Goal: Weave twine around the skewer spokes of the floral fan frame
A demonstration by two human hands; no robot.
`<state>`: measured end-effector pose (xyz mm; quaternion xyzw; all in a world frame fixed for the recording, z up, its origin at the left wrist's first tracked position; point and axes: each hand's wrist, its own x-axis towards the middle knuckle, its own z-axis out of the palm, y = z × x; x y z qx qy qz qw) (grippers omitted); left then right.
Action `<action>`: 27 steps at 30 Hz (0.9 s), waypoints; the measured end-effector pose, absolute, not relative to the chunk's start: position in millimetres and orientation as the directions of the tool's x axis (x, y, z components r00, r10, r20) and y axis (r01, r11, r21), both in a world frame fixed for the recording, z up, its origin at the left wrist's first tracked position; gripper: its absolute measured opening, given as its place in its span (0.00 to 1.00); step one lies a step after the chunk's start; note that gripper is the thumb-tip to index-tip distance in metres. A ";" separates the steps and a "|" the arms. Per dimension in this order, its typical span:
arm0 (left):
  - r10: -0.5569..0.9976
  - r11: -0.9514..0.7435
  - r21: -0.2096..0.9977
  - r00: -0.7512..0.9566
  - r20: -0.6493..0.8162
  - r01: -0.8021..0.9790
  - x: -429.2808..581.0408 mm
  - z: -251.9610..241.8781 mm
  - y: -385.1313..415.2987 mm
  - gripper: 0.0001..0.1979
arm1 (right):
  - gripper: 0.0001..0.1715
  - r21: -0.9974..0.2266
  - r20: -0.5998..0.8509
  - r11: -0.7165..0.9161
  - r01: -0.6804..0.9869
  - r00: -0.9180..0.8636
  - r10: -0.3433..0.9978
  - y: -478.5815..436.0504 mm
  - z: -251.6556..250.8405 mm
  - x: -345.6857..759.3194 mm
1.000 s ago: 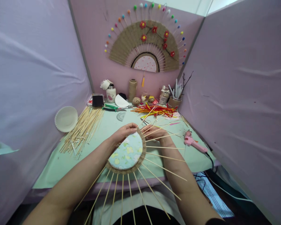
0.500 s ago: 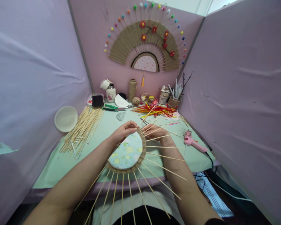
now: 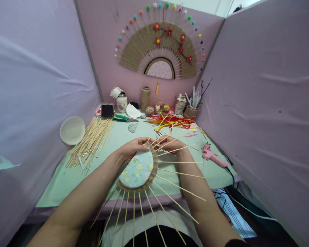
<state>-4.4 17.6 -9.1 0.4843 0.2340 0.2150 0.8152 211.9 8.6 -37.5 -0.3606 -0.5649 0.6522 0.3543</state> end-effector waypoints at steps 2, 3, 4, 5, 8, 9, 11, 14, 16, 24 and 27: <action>0.576 0.464 0.876 0.796 -0.186 -0.131 -4.7 -8.8 17.0 0.24 | 0.12 -0.991 -0.083 -0.122 -0.047 -0.495 0.865 7.4 -36.8 212.7; 0.581 0.477 0.868 0.790 -0.194 -0.138 -4.7 -8.9 17.2 0.25 | 0.12 -0.990 -0.098 -0.136 -0.041 -0.499 0.861 7.1 -36.4 213.5; 0.592 0.486 0.862 0.780 -0.203 -0.145 -4.6 -9.2 17.7 0.24 | 0.12 -0.988 -0.111 -0.151 -0.040 -0.499 0.859 7.1 -36.1 214.6; 0.606 0.492 0.858 0.766 -0.215 -0.149 -4.4 -9.6 18.4 0.24 | 0.12 -0.986 -0.116 -0.160 -0.049 -0.494 0.862 7.3 -35.8 215.7; 0.672 0.485 0.856 0.702 -0.235 -0.178 -3.0 -11.5 21.6 0.21 | 0.14 -0.979 -0.059 -0.140 -0.147 -0.453 0.889 10.2 -34.3 218.9; 0.696 0.478 0.856 0.678 -0.234 -0.196 -2.5 -12.2 22.7 0.20 | 0.14 -0.973 -0.023 -0.120 -0.199 -0.431 0.902 11.6 -33.5 219.7; 0.726 0.476 0.852 0.645 -0.239 -0.220 -1.6 -13.7 24.6 0.18 | 0.14 -0.943 0.053 -0.067 -0.327 -0.347 0.936 15.0 -31.4 221.1; 0.726 0.498 0.840 0.634 -0.269 -0.214 -0.8 -15.6 26.4 0.16 | 0.14 -0.841 0.116 0.012 -0.541 -0.160 0.980 20.2 -27.7 224.1; 0.723 0.508 0.837 0.629 -0.285 -0.203 -0.5 -16.6 26.8 0.16 | 0.14 -0.750 0.110 0.052 -0.660 -0.047 0.993 23.4 -25.7 227.4; 0.705 0.525 0.832 0.638 -0.309 -0.177 1.0 -17.6 26.3 0.17 | 0.07 -0.538 0.078 0.318 -0.781 0.330 0.941 35.4 -26.9 237.7; 0.701 0.529 0.831 0.640 -0.314 -0.171 1.6 -18.2 26.2 0.17 | 0.07 -0.546 0.110 0.358 -0.758 0.359 0.927 36.7 -27.9 237.0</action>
